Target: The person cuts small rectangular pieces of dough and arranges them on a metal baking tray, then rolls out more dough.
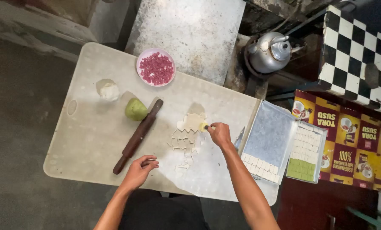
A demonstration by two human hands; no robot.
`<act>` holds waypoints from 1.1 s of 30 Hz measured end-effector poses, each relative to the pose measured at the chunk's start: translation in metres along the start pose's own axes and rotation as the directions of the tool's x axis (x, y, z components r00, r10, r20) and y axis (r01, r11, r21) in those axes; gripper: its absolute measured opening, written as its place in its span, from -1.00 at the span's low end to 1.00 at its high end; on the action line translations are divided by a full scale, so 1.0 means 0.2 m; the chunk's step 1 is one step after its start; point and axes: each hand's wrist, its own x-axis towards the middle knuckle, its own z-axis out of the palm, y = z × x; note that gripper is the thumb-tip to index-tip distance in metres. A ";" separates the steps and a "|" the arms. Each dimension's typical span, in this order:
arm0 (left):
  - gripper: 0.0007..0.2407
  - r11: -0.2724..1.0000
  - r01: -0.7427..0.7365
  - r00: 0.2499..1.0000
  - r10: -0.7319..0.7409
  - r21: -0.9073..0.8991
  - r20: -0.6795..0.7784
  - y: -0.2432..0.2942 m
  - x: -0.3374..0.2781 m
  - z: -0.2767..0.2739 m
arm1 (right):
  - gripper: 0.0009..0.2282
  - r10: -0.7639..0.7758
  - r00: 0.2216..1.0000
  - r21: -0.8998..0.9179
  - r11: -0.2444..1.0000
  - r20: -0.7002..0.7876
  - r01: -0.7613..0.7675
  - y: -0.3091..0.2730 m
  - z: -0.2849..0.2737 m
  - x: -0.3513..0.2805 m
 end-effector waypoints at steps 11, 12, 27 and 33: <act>-0.74 0.999 -0.025 1.000 0.025 -0.033 -0.009 -0.03 0.02 -0.06 | -0.72 -0.096 0.995 -0.034 0.995 0.011 0.096 -0.09 0.06 0.03; -0.74 0.999 -0.035 0.999 0.035 -0.022 -0.009 -0.03 0.02 -0.06 | -0.73 -0.103 0.995 -0.034 0.994 0.003 0.103 -0.09 0.07 0.03; -0.75 0.996 -0.061 0.998 0.061 -0.058 0.000 -0.02 0.04 -0.01 | -0.75 -0.095 0.995 -0.054 0.994 -0.029 0.094 -0.11 0.12 0.01; -0.74 0.999 -0.020 1.000 0.020 -0.028 -0.008 0.00 0.02 0.00 | -0.76 -0.083 0.996 -0.072 0.994 -0.028 0.081 -0.12 0.13 0.00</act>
